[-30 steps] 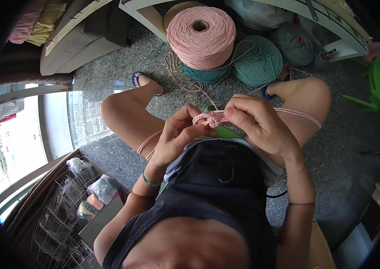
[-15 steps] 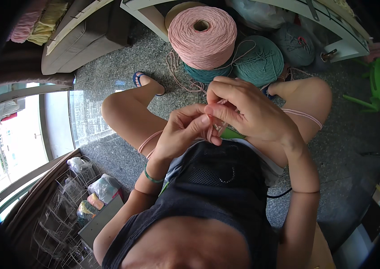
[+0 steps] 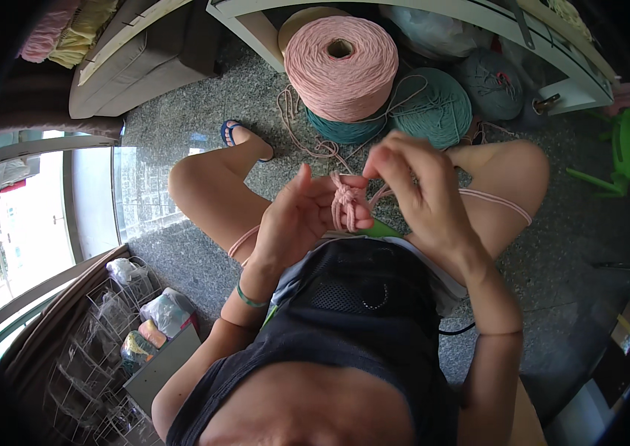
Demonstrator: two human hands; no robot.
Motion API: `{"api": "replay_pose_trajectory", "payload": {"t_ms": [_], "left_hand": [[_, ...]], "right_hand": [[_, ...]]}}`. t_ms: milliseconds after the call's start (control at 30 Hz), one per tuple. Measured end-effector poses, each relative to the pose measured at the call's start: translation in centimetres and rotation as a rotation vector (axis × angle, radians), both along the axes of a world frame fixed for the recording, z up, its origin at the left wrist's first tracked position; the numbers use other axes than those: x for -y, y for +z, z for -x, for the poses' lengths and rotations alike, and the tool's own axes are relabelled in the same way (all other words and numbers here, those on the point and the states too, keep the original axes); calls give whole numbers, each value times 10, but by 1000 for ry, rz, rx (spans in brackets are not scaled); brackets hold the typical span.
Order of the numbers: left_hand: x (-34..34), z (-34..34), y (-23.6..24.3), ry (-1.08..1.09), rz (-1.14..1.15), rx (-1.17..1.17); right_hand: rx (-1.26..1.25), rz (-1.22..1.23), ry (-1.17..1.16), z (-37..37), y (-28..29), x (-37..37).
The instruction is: Measuring and hand-weaving thick pink yarn into a decorative or functional object.
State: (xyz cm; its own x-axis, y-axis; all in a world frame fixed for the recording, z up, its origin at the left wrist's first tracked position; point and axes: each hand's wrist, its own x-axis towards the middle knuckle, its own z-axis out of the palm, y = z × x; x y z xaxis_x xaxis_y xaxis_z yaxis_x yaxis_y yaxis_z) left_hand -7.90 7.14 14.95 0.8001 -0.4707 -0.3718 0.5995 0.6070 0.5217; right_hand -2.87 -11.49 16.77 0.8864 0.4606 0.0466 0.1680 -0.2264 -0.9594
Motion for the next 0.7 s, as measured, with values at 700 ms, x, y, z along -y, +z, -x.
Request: {"api": "replay_pose_trajectory", "payload": {"t_ms": [700], "left_hand": [[-6, 2, -4, -74, -331, 335]], "right_hand": [[120, 201, 43, 18, -3, -3]]}}
